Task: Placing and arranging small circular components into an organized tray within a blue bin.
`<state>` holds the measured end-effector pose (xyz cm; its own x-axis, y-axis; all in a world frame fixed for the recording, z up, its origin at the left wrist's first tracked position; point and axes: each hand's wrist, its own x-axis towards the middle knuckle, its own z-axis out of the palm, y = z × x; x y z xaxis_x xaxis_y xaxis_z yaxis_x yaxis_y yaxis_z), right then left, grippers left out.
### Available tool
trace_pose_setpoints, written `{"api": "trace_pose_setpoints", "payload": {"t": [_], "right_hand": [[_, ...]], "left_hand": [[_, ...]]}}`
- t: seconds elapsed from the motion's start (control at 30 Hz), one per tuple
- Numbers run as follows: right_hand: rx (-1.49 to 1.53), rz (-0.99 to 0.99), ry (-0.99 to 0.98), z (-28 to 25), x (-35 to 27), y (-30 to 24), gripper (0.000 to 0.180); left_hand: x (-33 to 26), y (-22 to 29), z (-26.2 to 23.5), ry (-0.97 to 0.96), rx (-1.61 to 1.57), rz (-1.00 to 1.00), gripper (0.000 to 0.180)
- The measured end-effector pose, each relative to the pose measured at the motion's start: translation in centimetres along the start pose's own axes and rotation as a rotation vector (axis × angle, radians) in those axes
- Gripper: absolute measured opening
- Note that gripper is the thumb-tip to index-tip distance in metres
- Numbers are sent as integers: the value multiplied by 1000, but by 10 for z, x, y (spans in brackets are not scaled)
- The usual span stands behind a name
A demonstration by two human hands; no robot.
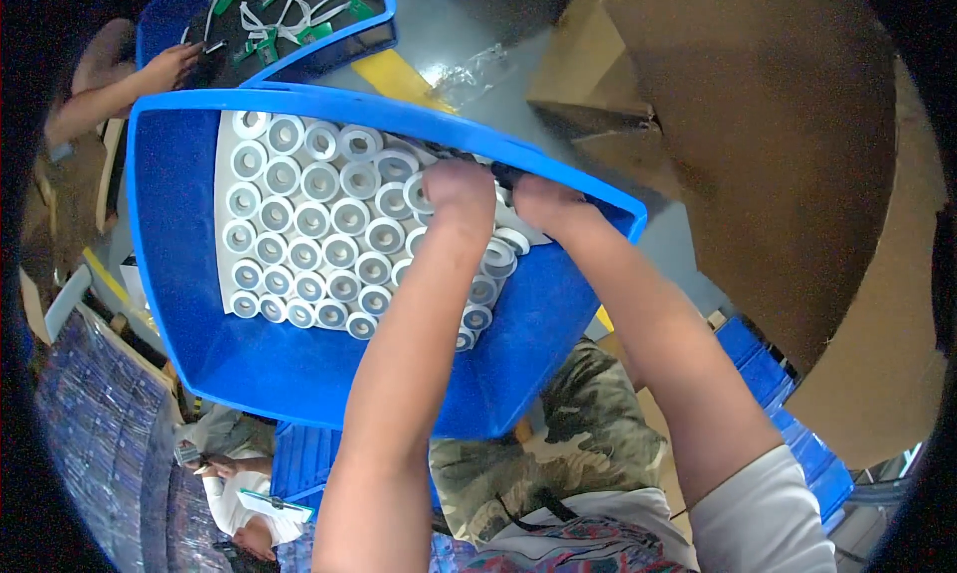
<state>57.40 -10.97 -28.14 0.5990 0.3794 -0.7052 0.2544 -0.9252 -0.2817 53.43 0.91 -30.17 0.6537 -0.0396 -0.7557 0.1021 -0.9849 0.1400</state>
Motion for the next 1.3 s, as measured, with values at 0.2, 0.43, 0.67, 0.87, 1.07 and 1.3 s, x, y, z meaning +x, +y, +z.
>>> {"api": "trace_pose_setpoints", "payload": {"t": [0.2,0.43,0.67,0.87,1.07,1.3], "right_hand": [[41,-31,23,1,2,1,31],[85,24,88,6,12,8,31],[36,31,193,30,35,26,26],[74,60,113,13,31,11,28],[7,48,52,24,47,6,31],[1,55,35,28,53,13,32]], "left_hand": [[1,3,-5,47,8,-10,25],[1,-4,0,107,-3,18,29],[-1,2,-1,86,1,13,31],[-2,1,-6,136,8,-17,31],[-9,1,-16,-3,-24,-35,31],[-12,3,-33,-165,-42,-22,33]]}}
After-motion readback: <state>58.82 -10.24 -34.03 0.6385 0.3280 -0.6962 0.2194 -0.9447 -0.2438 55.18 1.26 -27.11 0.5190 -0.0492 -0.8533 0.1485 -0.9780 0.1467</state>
